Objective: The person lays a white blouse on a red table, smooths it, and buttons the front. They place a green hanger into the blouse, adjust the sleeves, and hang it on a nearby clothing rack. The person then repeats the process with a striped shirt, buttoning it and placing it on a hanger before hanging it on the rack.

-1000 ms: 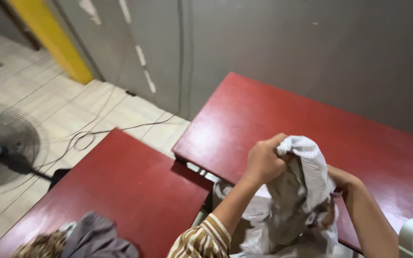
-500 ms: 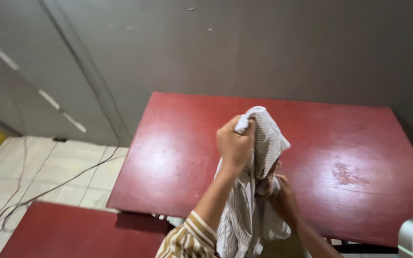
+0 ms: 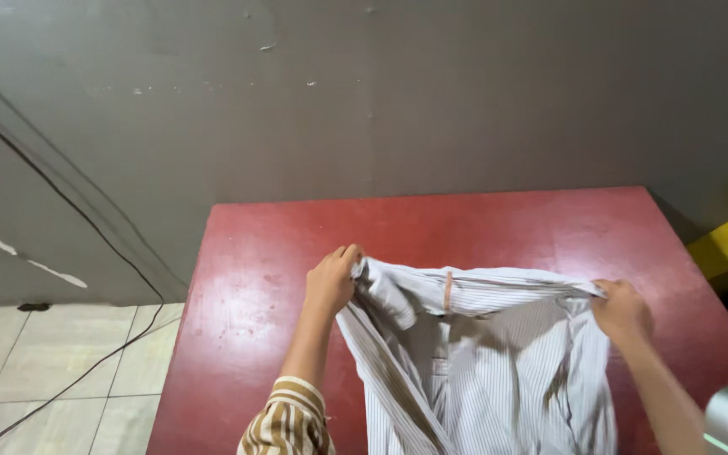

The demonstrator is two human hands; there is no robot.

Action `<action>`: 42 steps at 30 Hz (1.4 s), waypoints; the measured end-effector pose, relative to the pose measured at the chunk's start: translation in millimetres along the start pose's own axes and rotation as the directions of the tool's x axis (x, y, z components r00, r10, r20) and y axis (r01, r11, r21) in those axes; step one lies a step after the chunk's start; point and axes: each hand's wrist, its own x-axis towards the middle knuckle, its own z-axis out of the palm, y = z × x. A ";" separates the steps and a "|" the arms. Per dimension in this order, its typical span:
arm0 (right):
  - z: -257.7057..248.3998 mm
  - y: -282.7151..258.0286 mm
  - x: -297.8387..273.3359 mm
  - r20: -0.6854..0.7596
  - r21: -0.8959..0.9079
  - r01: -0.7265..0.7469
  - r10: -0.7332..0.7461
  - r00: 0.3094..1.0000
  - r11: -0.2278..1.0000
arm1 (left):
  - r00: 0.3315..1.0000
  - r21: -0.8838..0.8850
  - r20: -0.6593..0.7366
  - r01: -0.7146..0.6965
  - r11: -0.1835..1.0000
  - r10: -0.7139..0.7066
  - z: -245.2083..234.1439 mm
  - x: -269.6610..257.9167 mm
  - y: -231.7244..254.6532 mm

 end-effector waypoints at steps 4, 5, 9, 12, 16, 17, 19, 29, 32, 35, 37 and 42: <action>14.6 6.4 17.5 0.244 0.209 -0.379 0.327 0.913 0.901 | 0.997 0.210 0.055 0.047 0.977 -0.059 43.6 13.4 -58.0; 16.3 1.3 21.5 0.230 0.314 -0.416 0.357 0.905 0.853 | 0.996 0.258 0.063 0.051 0.965 -0.069 52.3 18.8 -67.3; 9.5 -22.8 41.1 0.109 0.642 -0.367 0.393 0.913 0.674 | 1.000 0.377 0.005 0.005 0.926 -0.007 61.7 53.1 -80.9; 7.3 -29.4 68.8 -0.038 0.666 -0.324 0.465 0.885 0.672 | 0.991 0.334 -0.127 0.079 0.939 -0.038 57.8 87.2 -75.9; 50.6 -23.6 96.9 -0.187 0.758 0.107 0.057 0.981 0.643 | 0.836 -0.288 -0.003 0.525 0.801 -0.548 85.1 112.9 -56.5; 67.7 -26.8 95.3 -0.209 0.678 0.198 -0.073 0.975 0.708 | 0.916 -0.238 -0.170 0.319 0.917 -0.363 99.6 106.2 -44.8; 93.7 -34.8 80.6 -0.209 0.499 0.395 -0.336 0.919 0.771 | 0.948 -0.075 -0.315 0.024 0.997 -0.047 126.7 70.9 -20.7; 153.1 -81.5 -14.1 0.572 -0.123 -0.020 0.087 0.816 0.992 | 0.694 0.155 0.622 0.343 0.926 -0.361 180.7 -56.3 18.6; 165.0 -76.8 -24.9 0.574 -0.053 0.007 0.024 0.819 0.999 | 0.685 0.184 0.592 0.399 0.898 -0.426 192.1 -68.8 -12.7; 168.7 -60.2 -21.0 0.600 -0.055 0.031 0.008 0.800 0.998 | 0.780 0.275 0.464 0.323 0.905 -0.420 181.4 -65.2 -81.4; 169.1 -49.4 -16.2 0.579 -0.044 0.052 -0.017 0.815 0.998 | 0.868 0.620 0.215 0.234 0.749 -0.448 151.6 -50.5 -137.6; 169.4 -31.7 3.0 0.483 -0.042 0.094 -0.062 0.873 0.995 | 0.932 0.654 -0.067 0.311 0.689 -0.356 80.5 -38.5 -174.7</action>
